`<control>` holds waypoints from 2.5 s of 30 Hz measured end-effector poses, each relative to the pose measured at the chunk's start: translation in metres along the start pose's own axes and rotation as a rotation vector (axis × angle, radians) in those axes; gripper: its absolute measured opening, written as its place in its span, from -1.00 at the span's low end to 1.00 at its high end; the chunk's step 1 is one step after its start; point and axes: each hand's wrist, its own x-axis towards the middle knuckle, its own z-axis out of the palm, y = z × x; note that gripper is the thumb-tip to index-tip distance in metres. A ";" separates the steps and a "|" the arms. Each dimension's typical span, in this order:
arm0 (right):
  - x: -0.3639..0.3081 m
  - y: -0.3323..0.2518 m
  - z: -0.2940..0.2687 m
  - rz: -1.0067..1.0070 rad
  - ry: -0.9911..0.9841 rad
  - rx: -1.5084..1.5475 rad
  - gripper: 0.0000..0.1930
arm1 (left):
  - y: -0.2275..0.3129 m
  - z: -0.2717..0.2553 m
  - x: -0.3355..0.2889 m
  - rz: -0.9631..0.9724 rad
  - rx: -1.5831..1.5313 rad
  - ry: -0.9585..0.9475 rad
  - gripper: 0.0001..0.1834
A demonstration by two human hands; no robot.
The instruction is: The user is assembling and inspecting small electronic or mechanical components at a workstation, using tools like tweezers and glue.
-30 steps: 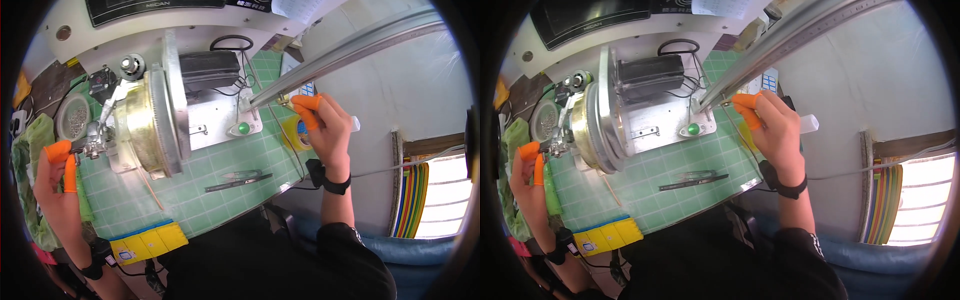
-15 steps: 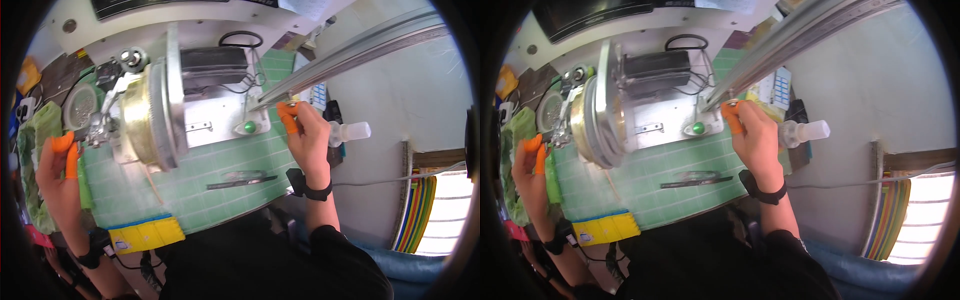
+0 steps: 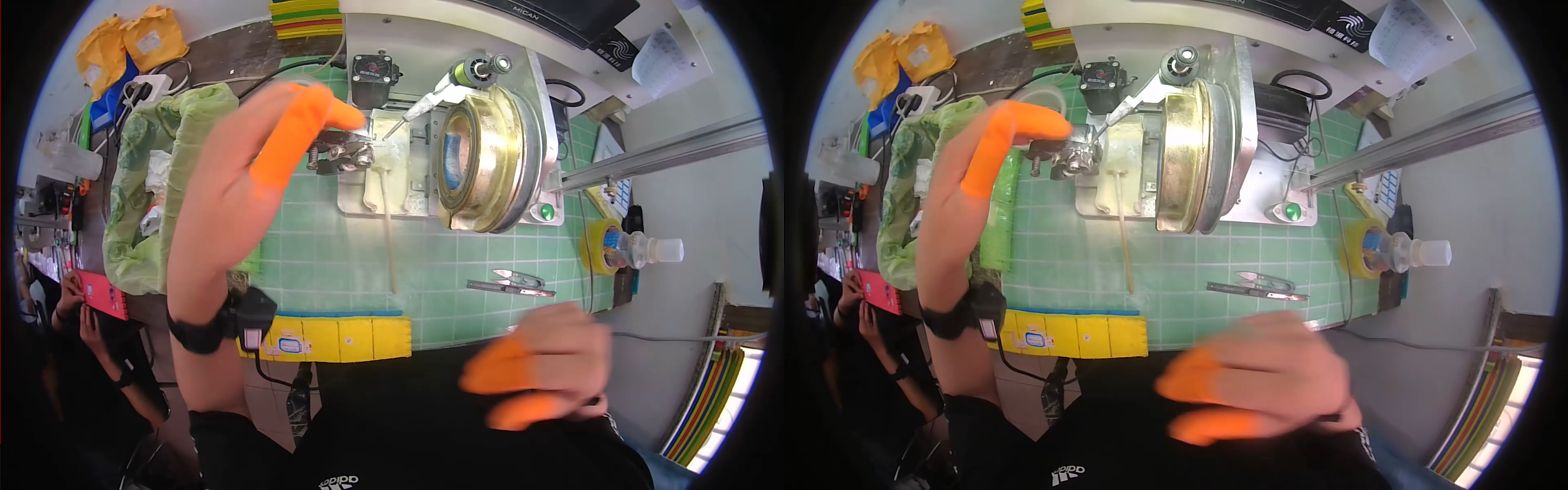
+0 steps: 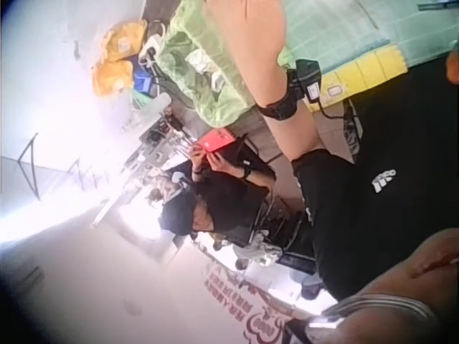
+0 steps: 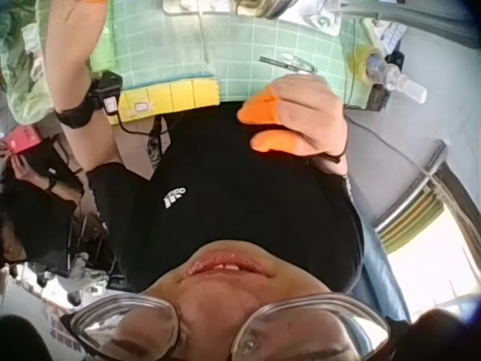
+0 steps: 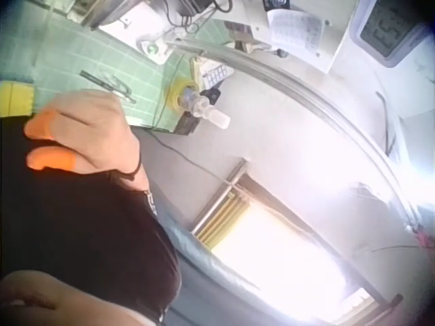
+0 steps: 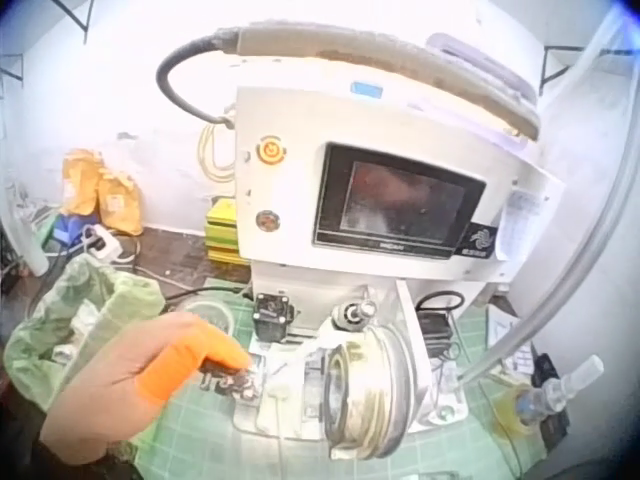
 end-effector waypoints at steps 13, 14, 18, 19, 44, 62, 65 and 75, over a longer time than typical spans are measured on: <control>0.091 0.087 0.120 0.429 0.686 0.584 -0.54 | -0.012 -0.007 0.005 -0.245 -0.171 0.051 -0.38; 0.095 0.095 0.121 0.435 0.711 0.590 -0.54 | -0.008 -0.008 0.005 -0.168 -0.102 0.079 -0.37; 0.101 0.108 0.120 0.407 0.761 0.597 -0.72 | -0.006 -0.007 0.028 0.114 0.022 0.057 -0.38; 0.101 0.111 0.122 0.357 0.757 0.543 -0.79 | -0.004 -0.005 0.037 0.115 0.022 0.064 -0.38; 0.115 0.123 0.123 0.531 0.867 0.792 -0.73 | 0.005 -0.022 0.045 0.470 0.481 -0.258 -0.84; 0.120 0.120 0.119 0.639 0.875 0.806 -0.80 | 0.030 -0.056 0.001 0.179 -0.164 -0.772 -0.82; 0.137 0.128 0.123 0.497 0.949 0.909 -0.75 | 0.024 -0.049 0.045 0.180 0.382 -0.245 -0.80; 0.132 0.110 0.117 0.666 0.921 0.946 -0.75 | -0.010 -0.029 0.072 0.335 0.316 -0.436 -0.80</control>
